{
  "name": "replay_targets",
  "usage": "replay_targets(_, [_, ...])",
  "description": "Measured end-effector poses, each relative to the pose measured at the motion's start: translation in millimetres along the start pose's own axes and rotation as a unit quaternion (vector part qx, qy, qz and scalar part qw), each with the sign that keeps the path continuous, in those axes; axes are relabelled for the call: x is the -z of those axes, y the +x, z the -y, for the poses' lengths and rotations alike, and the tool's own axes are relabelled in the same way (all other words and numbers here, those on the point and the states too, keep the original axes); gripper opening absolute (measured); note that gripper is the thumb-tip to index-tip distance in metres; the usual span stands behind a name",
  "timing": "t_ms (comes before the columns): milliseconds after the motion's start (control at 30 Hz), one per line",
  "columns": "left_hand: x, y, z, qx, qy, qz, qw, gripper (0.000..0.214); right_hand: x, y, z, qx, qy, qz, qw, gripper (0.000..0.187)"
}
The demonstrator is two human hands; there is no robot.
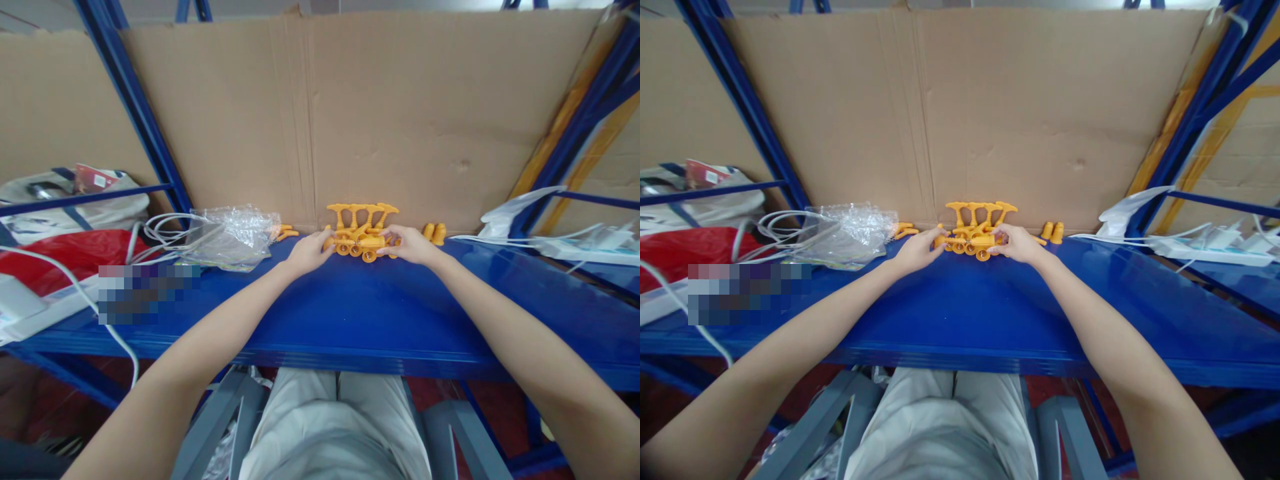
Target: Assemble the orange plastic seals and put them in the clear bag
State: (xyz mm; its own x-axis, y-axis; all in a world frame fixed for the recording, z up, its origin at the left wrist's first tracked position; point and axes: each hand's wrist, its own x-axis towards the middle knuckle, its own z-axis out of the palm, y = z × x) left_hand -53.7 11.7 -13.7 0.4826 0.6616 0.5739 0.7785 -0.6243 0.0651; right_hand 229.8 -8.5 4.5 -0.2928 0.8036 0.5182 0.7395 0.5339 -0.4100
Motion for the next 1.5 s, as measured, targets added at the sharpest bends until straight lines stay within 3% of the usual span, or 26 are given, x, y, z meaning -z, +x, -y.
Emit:
replay_targets(200, [-4.1,0.3,-4.7,-0.009,-0.040,-0.023,0.999,0.025,-6.2,0.3,7.3,0.010,0.028,0.001,1.000,0.033])
replay_targets(600, [-7.3,-2.6,-5.0,-0.018,-0.029,-0.009,0.999,0.027,-7.3,0.8,5.0,-0.005,0.081,0.021,0.996,0.029])
replay_targets(933, [-4.1,-0.6,-7.9,0.003,-0.028,-0.013,1.000,0.024,-7.8,-0.2,6.0,-0.103,0.258,0.090,0.956,0.037])
replay_targets(1100, [-4.3,-0.8,-8.7,0.013,-0.027,-0.028,0.999,0.023,-5.5,-1.4,1.7,-0.118,0.307,0.098,0.939,0.053])
replay_targets(1367, [-7.5,-2.1,-6.3,0.020,-0.031,-0.051,0.998,0.025,-2.1,-5.3,14.5,-0.129,0.284,0.128,0.941,0.033])
replay_targets(1500, [-9.3,-2.3,-5.1,0.023,-0.043,-0.064,0.997,0.025,-6.7,-6.5,21.1,-0.124,0.276,0.130,0.944,0.046])
